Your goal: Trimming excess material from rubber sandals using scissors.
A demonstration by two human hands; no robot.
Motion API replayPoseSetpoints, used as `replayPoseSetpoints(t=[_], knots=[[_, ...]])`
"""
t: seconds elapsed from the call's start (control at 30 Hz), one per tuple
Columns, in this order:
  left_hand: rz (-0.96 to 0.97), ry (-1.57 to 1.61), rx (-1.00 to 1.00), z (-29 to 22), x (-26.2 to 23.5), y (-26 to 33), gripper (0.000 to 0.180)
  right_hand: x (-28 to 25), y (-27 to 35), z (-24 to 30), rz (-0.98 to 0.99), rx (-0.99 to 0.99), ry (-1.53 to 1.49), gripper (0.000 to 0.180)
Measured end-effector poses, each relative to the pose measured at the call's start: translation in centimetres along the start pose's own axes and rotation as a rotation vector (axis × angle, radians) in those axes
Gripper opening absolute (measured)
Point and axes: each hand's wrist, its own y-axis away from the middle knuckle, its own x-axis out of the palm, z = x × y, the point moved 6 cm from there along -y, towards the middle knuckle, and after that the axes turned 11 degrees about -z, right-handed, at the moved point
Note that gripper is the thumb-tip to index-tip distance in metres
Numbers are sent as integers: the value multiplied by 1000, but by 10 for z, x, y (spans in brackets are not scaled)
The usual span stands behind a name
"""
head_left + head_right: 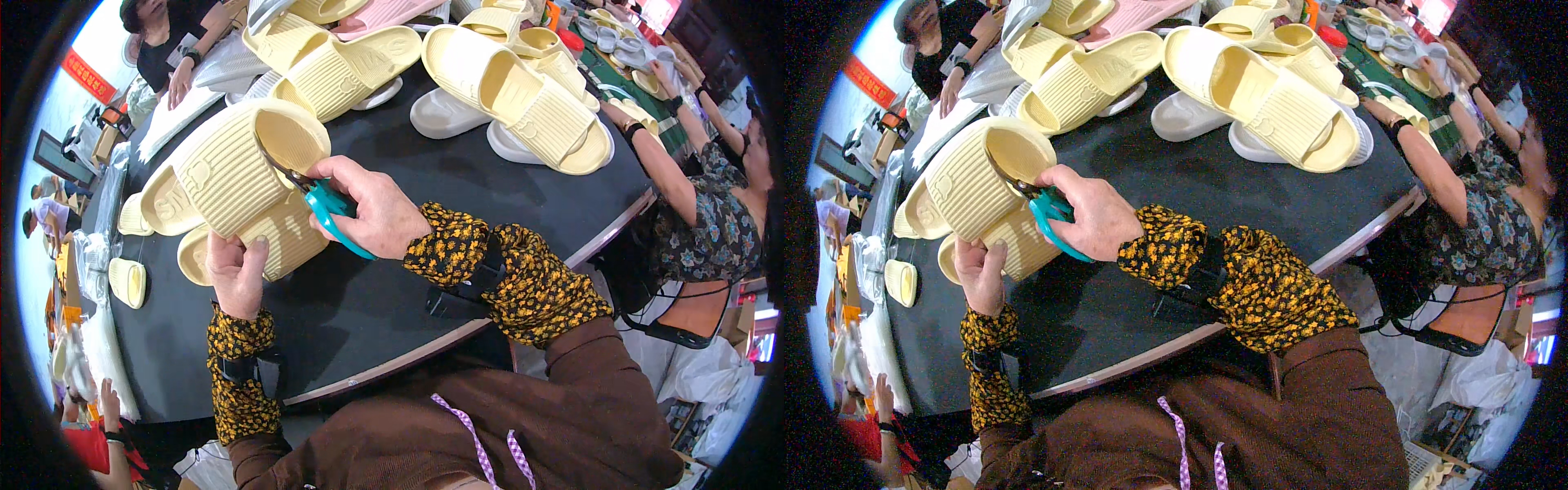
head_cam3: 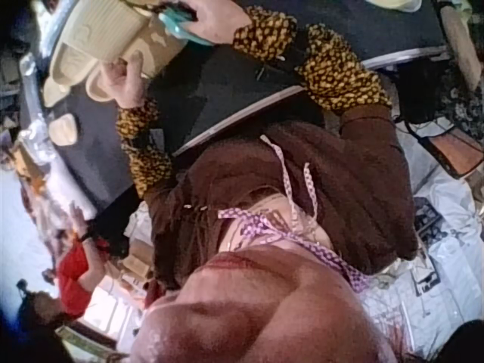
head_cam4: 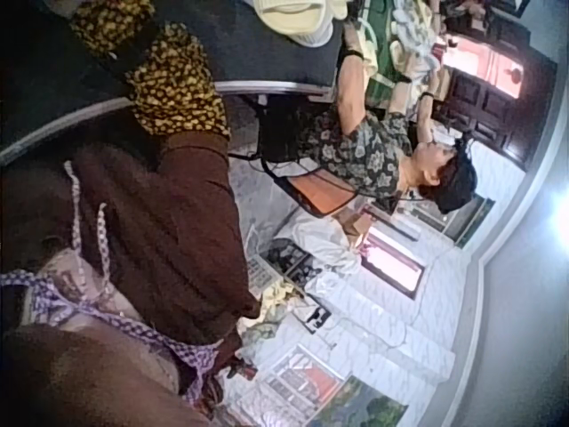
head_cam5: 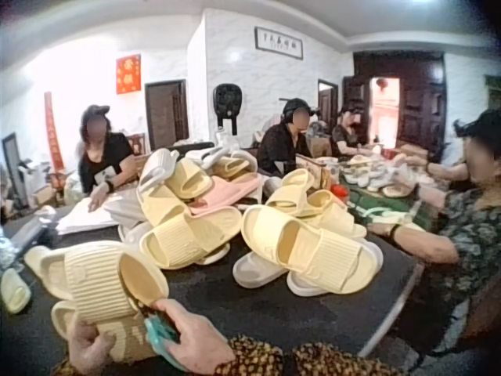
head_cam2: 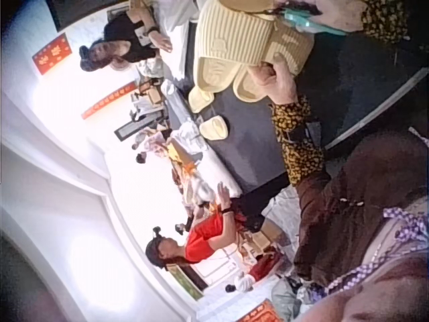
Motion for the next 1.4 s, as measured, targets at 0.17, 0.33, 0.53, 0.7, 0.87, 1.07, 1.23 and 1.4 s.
replayPoseSetpoints(t=[0.17,0.33,0.53,0.7,0.87,1.07,1.23,1.4], knots=[[7,24,14,-1,1,0,53,1,0,0,10,0,-23,39],[12,4,5,-1,1,-1,54,0,0,0,-24,4,-52,42],[26,-11,15,-2,0,1,53,-1,0,1,-25,-16,11,43],[22,-22,6,-1,2,2,52,-2,0,2,-38,-33,12,43],[18,20,13,0,1,-1,50,0,-1,2,6,88,-118,41],[15,8,-8,3,-2,-1,53,1,-2,-1,2,37,-103,40],[8,10,-4,3,-2,0,52,1,-1,0,-32,8,-111,42],[13,1,11,3,-1,0,52,2,1,2,18,48,-112,42]])
